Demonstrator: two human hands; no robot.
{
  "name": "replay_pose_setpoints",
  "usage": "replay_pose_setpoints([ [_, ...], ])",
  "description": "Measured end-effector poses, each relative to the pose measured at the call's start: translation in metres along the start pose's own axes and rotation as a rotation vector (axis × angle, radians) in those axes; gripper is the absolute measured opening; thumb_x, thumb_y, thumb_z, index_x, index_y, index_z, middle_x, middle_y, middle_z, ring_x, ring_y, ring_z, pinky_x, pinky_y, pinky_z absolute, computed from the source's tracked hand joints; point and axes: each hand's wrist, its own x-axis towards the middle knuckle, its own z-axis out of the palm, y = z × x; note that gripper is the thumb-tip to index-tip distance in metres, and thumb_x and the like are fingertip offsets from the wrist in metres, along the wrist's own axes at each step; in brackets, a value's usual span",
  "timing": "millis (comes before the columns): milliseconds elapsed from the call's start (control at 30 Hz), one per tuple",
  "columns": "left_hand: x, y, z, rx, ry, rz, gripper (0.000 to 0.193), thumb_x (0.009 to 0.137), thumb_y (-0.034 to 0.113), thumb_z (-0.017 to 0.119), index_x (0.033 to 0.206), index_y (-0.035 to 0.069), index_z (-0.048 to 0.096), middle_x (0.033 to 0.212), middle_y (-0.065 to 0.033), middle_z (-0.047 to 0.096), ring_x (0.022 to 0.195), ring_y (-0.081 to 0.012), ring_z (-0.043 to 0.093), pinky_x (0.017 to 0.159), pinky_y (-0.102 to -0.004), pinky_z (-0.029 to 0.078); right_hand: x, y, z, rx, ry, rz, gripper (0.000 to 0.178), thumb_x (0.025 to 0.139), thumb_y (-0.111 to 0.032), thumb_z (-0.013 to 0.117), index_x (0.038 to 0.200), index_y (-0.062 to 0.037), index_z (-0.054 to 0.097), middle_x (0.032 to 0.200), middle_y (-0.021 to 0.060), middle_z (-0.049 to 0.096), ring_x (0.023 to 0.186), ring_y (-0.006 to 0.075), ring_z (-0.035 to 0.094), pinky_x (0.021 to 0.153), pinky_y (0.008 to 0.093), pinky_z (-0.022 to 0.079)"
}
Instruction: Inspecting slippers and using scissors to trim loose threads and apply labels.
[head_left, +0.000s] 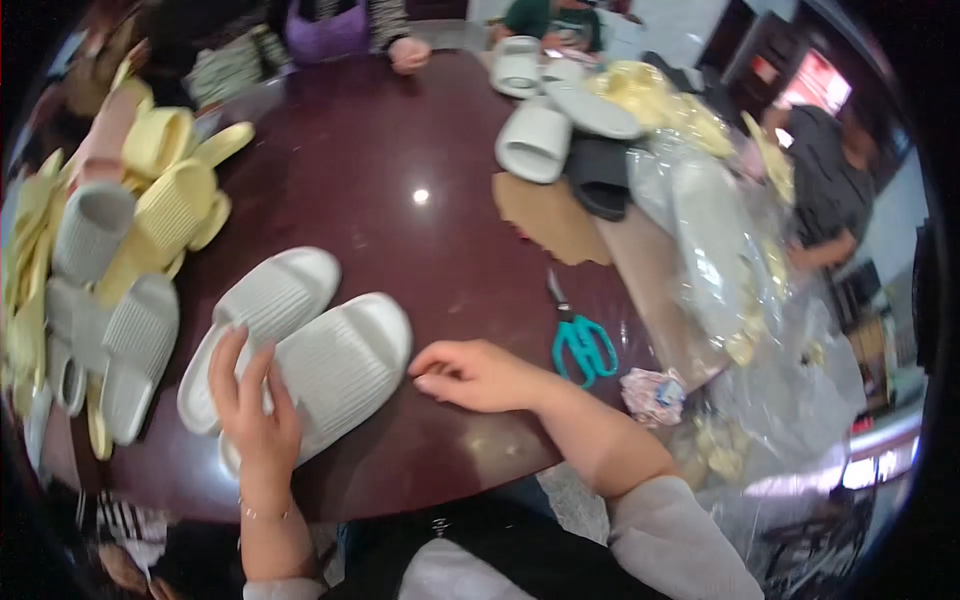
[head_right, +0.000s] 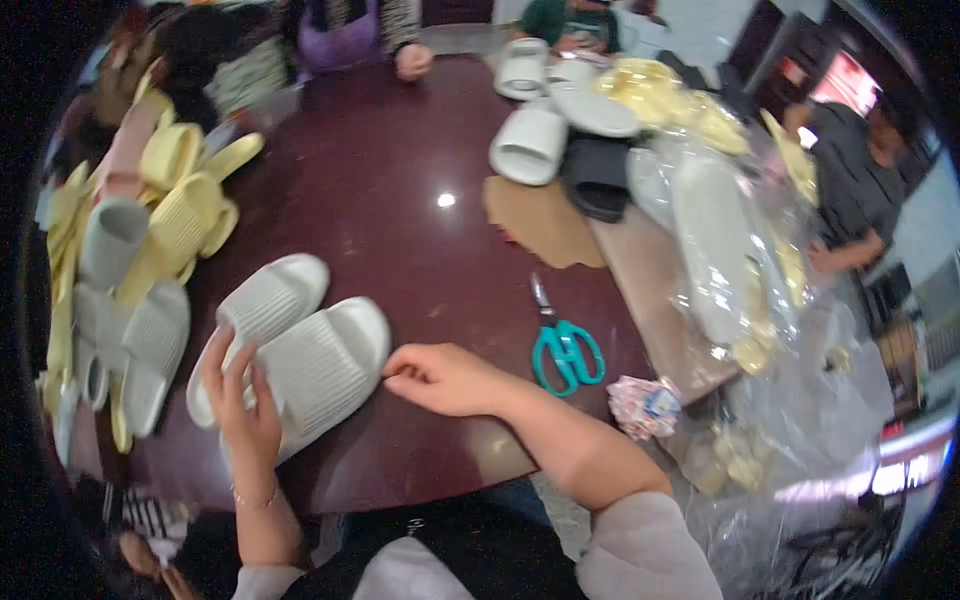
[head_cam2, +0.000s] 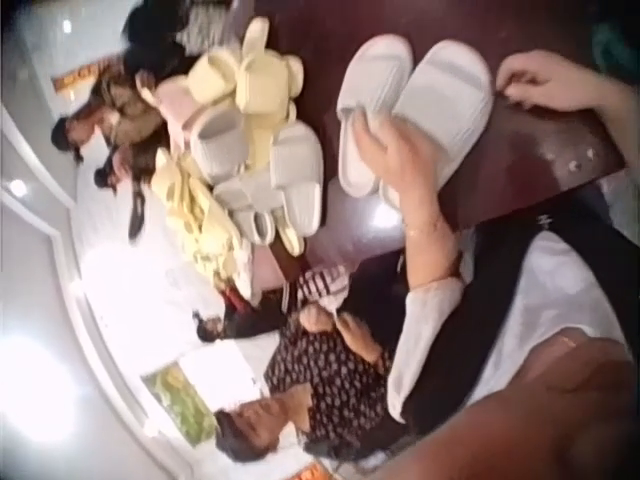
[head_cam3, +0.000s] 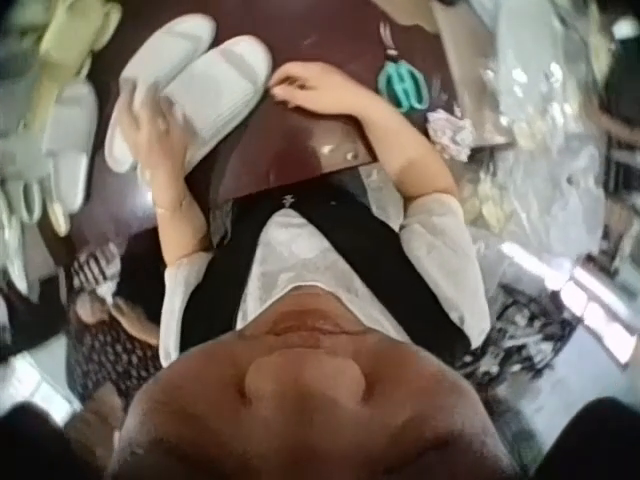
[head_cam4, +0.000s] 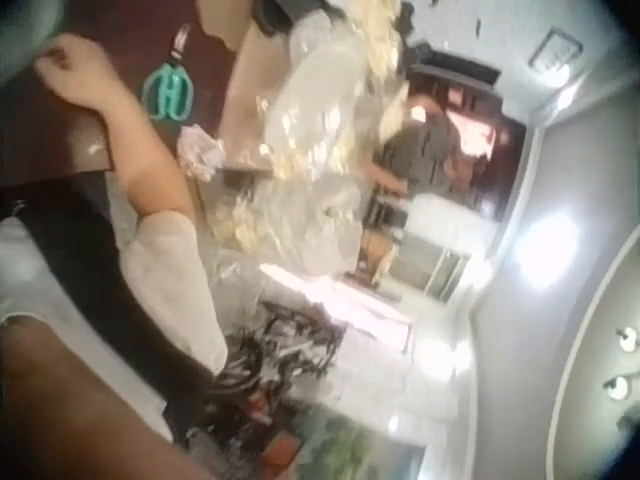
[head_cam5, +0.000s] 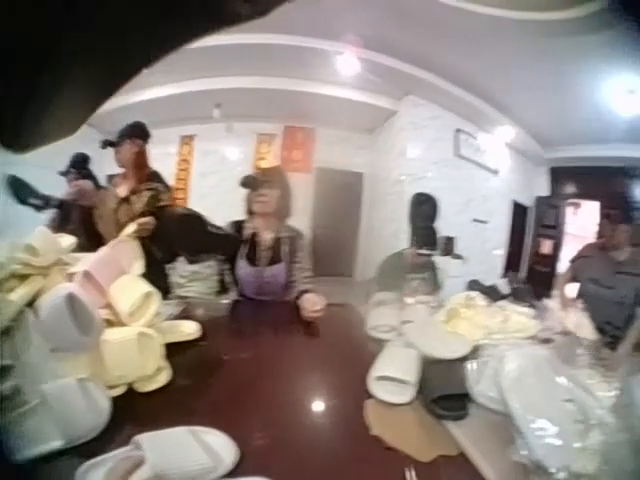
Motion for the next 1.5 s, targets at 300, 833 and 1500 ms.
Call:
replay_pose_setpoints([
  [300, 0.011, 0.055, 0.01, 0.041, -0.52, 0.22, 0.038, 0.073, 0.014, 0.068, 0.108, 0.003, 0.058, 0.126, -0.0153, 0.05, 0.123, -0.0367, 0.04, 0.104, -0.0538, 0.026, -0.01, 0.007, -0.021, -0.114, 0.028, -0.051, 0.026, 0.089, -0.022, 0.058, 0.103, -0.0011, 0.058, 0.09, 0.0123, 0.066, 0.081, 0.021, 0.064, 0.072, 0.0327, 0.051],
  [833, 0.009, -0.036, 0.018, -0.401, -0.293, -0.386, 0.046, 0.084, -0.006, 0.047, 0.13, 0.005, 0.048, 0.131, -0.018, 0.049, 0.119, -0.0302, 0.049, 0.095, -0.0333, 0.04, -0.013, 0.013, -0.023, -0.065, 0.052, -0.128, 0.022, 0.087, -0.021, 0.057, 0.094, 0.0, 0.059, 0.083, 0.0131, 0.066, 0.076, 0.0272, 0.064, 0.07, 0.0377, 0.049],
  [1500, 0.002, 0.037, -0.001, -0.216, 0.073, 0.301, 0.021, 0.067, 0.001, 0.063, 0.088, 0.004, 0.061, 0.088, -0.0117, 0.062, 0.081, -0.0302, 0.059, 0.071, -0.0412, 0.046, -0.015, 0.002, -0.013, 0.373, 0.18, -0.207, 0.042, 0.089, -0.019, 0.061, 0.125, -0.0041, 0.047, 0.11, 0.0062, 0.06, 0.106, 0.0153, 0.054, 0.089, 0.0324, 0.045],
])
